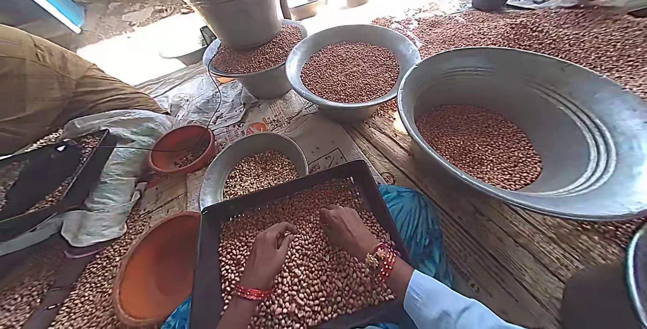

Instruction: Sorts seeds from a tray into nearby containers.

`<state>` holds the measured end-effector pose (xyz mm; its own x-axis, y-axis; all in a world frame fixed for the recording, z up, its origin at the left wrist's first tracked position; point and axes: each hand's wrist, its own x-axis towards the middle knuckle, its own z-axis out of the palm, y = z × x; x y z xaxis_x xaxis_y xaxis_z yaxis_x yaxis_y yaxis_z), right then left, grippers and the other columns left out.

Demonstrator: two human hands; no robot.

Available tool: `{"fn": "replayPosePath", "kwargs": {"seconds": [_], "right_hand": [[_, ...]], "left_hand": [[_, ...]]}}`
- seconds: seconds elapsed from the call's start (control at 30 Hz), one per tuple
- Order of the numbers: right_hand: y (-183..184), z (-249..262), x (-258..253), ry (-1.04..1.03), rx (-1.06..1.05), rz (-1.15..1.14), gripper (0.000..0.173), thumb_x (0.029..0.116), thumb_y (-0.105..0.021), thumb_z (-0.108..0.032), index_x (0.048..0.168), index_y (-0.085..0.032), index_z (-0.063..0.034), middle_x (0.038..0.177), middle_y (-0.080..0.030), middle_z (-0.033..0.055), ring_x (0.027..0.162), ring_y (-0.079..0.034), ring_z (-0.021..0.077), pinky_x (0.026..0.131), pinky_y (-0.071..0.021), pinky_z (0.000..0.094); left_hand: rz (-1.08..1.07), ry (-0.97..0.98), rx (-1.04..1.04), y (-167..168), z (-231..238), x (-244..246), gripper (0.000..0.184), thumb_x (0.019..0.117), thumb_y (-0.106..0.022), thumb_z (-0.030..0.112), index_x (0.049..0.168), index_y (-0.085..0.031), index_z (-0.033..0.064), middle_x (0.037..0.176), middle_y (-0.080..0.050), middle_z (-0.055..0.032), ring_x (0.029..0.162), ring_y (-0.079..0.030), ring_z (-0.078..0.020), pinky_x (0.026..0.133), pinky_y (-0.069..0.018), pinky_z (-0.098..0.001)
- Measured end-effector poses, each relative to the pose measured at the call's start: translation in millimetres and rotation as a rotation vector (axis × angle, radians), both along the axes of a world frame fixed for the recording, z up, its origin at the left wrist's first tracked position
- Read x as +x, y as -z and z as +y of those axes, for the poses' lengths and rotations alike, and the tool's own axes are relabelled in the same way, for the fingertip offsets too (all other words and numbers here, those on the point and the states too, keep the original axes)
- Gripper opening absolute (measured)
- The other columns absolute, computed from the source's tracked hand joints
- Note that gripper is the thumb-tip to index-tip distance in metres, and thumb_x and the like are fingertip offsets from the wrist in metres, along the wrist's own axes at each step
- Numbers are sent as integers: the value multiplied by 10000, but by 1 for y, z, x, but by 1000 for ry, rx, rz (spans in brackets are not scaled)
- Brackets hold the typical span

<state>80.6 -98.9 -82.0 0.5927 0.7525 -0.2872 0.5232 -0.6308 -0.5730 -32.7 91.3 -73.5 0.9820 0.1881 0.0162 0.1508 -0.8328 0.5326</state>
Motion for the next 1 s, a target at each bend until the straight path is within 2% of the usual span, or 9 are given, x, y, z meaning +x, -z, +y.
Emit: {"fn": "replayPosePath", "kwargs": {"seconds": [0.07, 0.17, 0.27, 0.43, 0.5, 0.63, 0.8, 0.9, 1.0], "right_hand": [[-2, -6, 6, 47, 76, 83, 259, 1014, -583, -197, 1175, -689, -24, 1087, -716, 209, 1041, -693, 378, 888, -524, 572], [-4, -22, 19, 263, 383, 236, 242, 988, -607, -240, 1118, -674, -48, 788, -598, 66, 698, -557, 184, 683, -462, 391], [-6, -37, 30, 507, 625, 311, 171, 951, -541, -132, 1086, -608, -50, 773, -533, -16, 636, -500, 73, 614, -435, 286], [-18, -46, 28, 365, 275, 150, 212, 959, -565, -127, 1112, -677, -32, 939, -662, 122, 858, -634, 245, 774, -498, 457], [-17, -42, 20, 225, 52, 34, 257, 1001, -545, -154, 1168, -706, -42, 1116, -713, 186, 1061, -690, 352, 892, -529, 553], [-8, -35, 10, 137, -135, -42, 268, 1043, -510, -127, 1200, -688, -2, 1189, -682, 248, 1098, -673, 423, 900, -525, 571], [-3, -34, 9, 142, -132, -37, 260, 1038, -521, -126, 1202, -678, -1, 1176, -680, 247, 1093, -673, 421, 896, -528, 565], [-1, -35, 8, 142, -140, -15, 280, 1023, -534, -151, 1224, -655, 2, 1184, -682, 243, 1106, -673, 415, 895, -524, 573], [-3, -40, 10, 181, -107, 61, 333, 1001, -582, -222, 1251, -641, -11, 1161, -693, 228, 1113, -673, 401, 906, -514, 583]], "left_hand": [[-13, 82, 87, 10, -8, 0, 189, 911, -654, 3, 1038, -790, 35, 907, -751, -171, 792, -730, -345, 779, -590, -529], [50, 125, 178, 14, -17, 2, 170, 925, -696, 44, 1066, -791, 37, 968, -739, -217, 890, -736, -408, 800, -586, -576], [151, 113, 223, 10, -25, 5, 191, 944, -688, 74, 1107, -775, 29, 1032, -736, -230, 938, -731, -424, 822, -579, -579], [207, 81, 159, 10, -22, 10, 198, 946, -690, 125, 1087, -761, 5, 1005, -740, -209, 936, -730, -396, 853, -573, -563], [187, 18, -46, 7, -10, 14, 162, 929, -706, 138, 1020, -760, 15, 798, -688, -120, 721, -643, -255, 732, -532, -446], [63, -39, -504, 1, 1, 29, 264, 862, -454, 76, 1051, -630, 19, 783, -611, 26, 583, -540, -20, 565, -468, -209], [129, 88, -122, -4, -51, 51, 207, 966, -597, 81, 1109, -743, 43, 823, -678, -116, 686, -596, -232, 703, -507, -424], [147, 156, 60, 10, -75, 57, 260, 989, -621, 107, 1209, -740, 35, 1103, -748, -191, 988, -732, -364, 923, -562, -526], [146, 181, 150, 23, -82, 60, 266, 990, -624, 127, 1207, -731, 17, 1087, -734, -216, 1004, -727, -397, 885, -570, -551]]}}
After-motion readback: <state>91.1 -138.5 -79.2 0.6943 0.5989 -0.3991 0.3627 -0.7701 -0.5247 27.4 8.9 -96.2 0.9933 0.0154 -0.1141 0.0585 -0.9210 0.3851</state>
